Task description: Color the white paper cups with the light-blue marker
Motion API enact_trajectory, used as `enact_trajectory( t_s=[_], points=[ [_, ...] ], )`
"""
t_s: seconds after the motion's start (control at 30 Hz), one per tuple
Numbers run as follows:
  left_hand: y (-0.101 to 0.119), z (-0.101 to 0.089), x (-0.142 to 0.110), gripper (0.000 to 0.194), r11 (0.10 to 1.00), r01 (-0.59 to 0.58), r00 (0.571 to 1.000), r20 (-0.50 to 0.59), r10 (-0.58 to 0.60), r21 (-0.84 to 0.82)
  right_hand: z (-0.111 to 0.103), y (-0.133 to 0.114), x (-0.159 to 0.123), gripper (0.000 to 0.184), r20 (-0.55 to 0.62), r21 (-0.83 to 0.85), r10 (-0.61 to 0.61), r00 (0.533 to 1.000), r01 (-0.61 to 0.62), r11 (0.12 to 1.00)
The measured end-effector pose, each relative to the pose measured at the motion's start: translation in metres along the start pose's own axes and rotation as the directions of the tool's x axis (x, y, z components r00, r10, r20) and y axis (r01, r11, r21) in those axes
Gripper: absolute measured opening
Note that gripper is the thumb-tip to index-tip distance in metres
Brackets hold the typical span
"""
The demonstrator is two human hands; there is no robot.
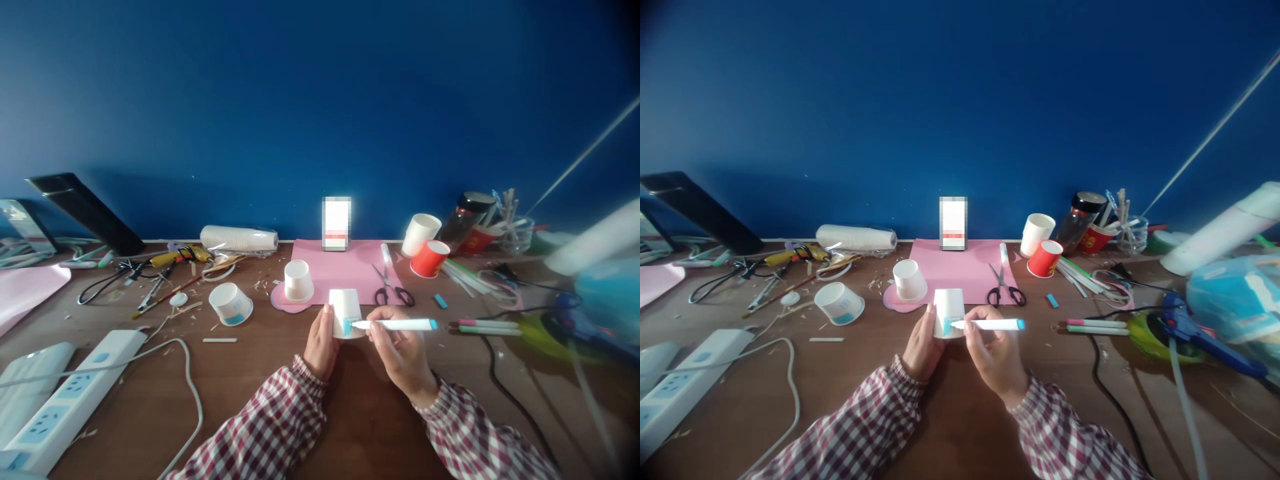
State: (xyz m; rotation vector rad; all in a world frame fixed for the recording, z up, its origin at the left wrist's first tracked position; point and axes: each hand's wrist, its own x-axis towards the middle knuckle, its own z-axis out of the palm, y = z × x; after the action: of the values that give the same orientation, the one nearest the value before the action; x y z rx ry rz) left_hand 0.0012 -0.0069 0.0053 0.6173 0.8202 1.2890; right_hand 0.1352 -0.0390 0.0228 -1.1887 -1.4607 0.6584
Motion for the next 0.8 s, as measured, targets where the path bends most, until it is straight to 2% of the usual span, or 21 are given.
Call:
enact_trajectory(
  t_s=[0.13, 0.57, 0.8],
  points=[
    [-0.0048, -0.0028, 0.002, 0.048, 0.998, 0.022, 0.999, 0.03, -0.021, -0.056, 0.0021, 0.0004, 0.0019, 0.014, -0.012, 0.011, -0.016, 1.0, 0.016, 1.0],
    [-0.0072, -0.0064, 0.0023, 0.051, 0.996, -0.016, 1.0, -0.003, 0.016, 0.087, 0.003, -0.002, -0.0007, 0.015, 0.048, -0.027, -0.018, 0.999, 0.02, 0.999],
    [-0.0094, -0.0065, 0.0034, 0.047, 0.999, 0.019, 1.0, 0.018, -0.018, -0.033, 0.0035, -0.0021, -0.0014, 0.013, 0.06, 0.005, -0.027, 0.998, 0.026, 1.0]
  ],
)
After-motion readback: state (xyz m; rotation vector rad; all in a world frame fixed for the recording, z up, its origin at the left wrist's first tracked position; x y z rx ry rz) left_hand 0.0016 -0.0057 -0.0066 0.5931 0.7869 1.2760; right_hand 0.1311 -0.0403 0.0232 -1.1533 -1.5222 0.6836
